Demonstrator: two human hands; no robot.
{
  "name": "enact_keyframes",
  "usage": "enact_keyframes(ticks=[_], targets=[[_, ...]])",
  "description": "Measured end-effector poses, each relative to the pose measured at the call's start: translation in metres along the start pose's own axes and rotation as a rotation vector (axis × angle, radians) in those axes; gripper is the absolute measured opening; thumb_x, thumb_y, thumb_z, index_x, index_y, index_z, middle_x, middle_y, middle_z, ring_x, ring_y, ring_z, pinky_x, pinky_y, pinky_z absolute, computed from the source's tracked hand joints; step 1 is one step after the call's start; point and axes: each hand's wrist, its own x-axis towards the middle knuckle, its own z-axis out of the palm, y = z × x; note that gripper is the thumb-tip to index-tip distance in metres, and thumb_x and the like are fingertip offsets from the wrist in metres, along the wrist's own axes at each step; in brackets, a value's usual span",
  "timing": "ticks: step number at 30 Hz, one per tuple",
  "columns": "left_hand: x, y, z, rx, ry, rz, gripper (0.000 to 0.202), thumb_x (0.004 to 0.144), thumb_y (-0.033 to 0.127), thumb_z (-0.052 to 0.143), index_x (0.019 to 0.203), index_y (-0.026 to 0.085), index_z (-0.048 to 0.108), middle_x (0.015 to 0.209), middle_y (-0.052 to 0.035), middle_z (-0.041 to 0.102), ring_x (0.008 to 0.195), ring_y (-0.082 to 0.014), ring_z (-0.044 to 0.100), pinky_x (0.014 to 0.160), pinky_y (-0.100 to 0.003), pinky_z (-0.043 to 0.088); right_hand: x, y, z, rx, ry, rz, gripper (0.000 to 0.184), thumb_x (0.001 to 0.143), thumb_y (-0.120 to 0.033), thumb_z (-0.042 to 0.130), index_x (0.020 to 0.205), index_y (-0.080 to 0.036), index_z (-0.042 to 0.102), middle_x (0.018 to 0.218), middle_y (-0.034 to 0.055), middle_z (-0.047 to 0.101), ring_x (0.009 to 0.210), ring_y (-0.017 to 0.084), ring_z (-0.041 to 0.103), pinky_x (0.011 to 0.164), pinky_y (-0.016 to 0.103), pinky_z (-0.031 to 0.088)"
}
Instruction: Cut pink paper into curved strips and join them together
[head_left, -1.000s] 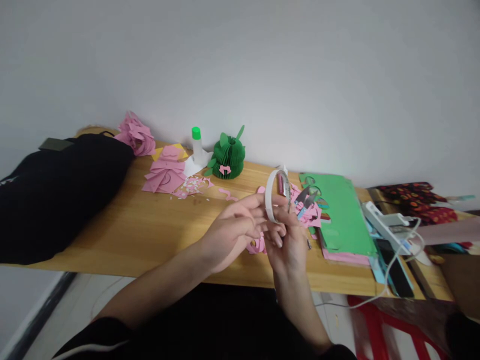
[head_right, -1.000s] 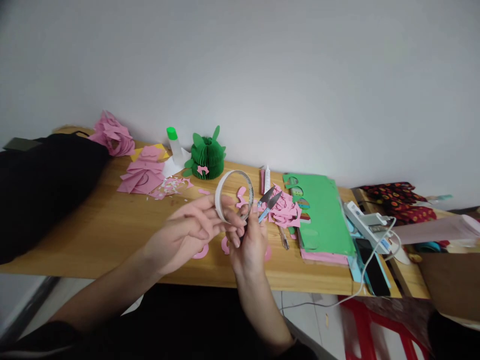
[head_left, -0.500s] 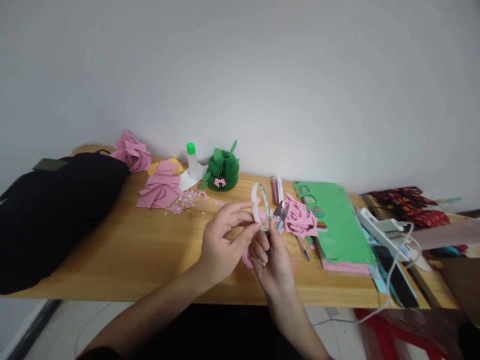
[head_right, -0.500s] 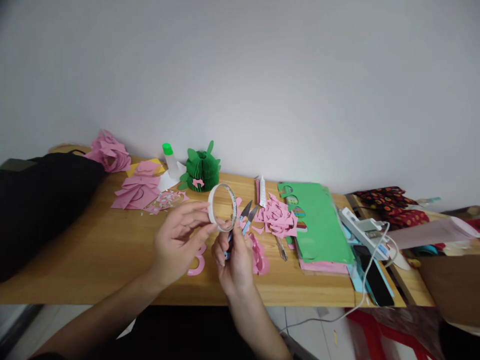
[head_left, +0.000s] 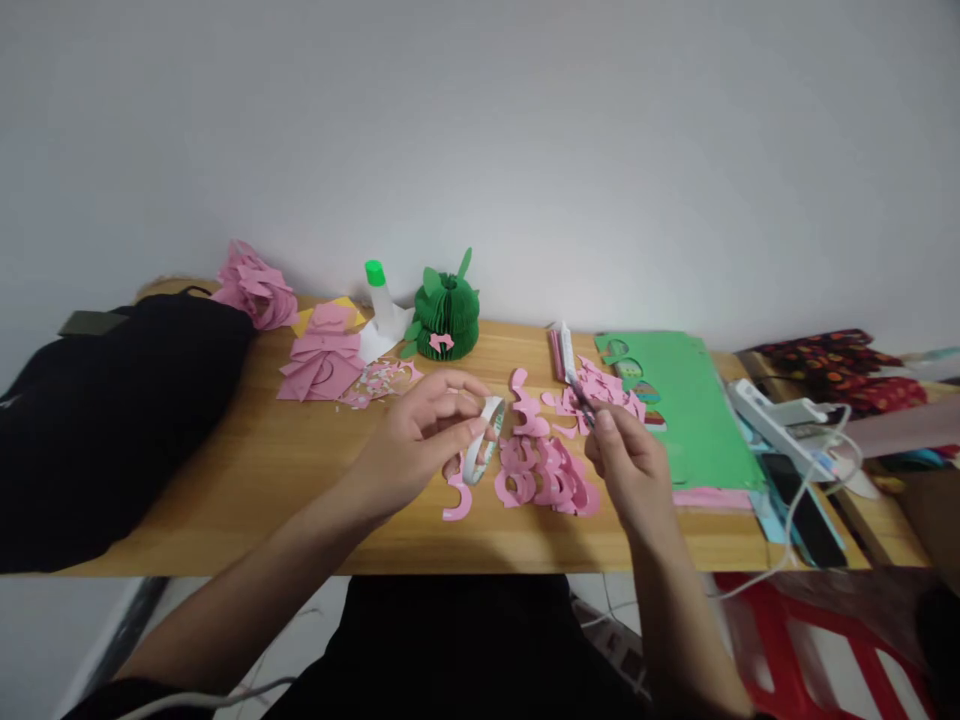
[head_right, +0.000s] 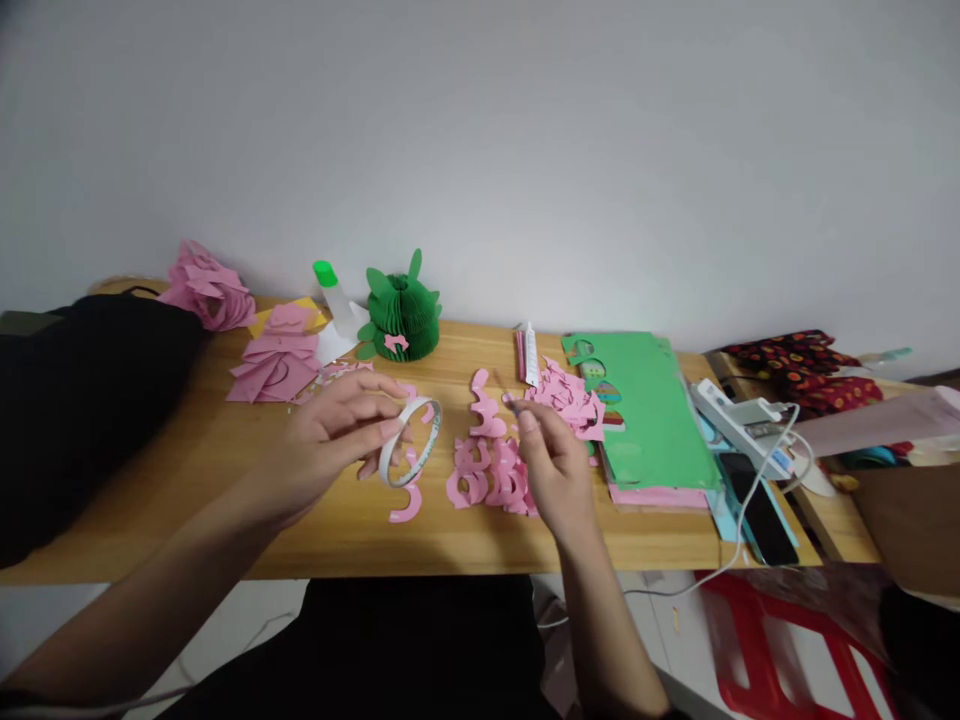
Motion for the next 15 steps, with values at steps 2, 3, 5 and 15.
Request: enact_keyframes(ticks=[2,3,5,15], targets=[[-0.001,0.002,-0.001,0.023,-0.028,-0.035,0.017,0.080,0.022,0.064,0.094,0.019,0.055,0.073,0.0028,0.064,0.046,-0.0052,0.049,0.042,-0.017,0.037,0.001,-0.011,-0.006,-0.098,-0.148,-0.061,0.024,0.081,-0.043,0.068,0.088,-0.021,0.077,0.065,0.0000,0.068,0.048,0.010,0.049,0.044,0.022,0.039],[-0.001,0.002,-0.001,0.038,-0.042,-0.049,0.018,0.079,0.022,0.064,0.094,0.019,0.054,0.073,0.0029,0.063,0.046,-0.0055,0.048,0.041,-0.017,0.036,0.001,-0.017,-0.008,-0.139,-0.232,-0.083,0.022,0.081,-0.040,0.069,0.087,-0.022,0.078,0.070,0.0016,0.072,0.054,0.012,0.055,0.048,0.023,0.043],[-0.001,0.002,-0.001,0.073,-0.067,-0.064,0.020,0.079,0.022,0.064,0.097,0.020,0.053,0.072,0.0030,0.063,0.047,-0.0063,0.048,0.041,-0.018,0.036,0.001,-0.026,-0.009,-0.194,-0.353,-0.097,0.020,0.081,-0.037,0.069,0.090,-0.023,0.080,0.071,0.0018,0.074,0.057,0.014,0.059,0.050,0.025,0.046],[0.000,0.004,0.005,0.237,-0.149,0.024,0.017,0.081,0.018,0.058,0.098,0.019,0.055,0.071,0.0031,0.060,0.070,-0.0133,0.060,0.069,-0.028,0.047,0.008,-0.034,-0.007,-0.284,-0.501,-0.048,0.026,0.082,-0.042,0.067,0.093,-0.022,0.081,0.072,0.0023,0.077,0.053,0.013,0.059,0.047,0.024,0.046]])
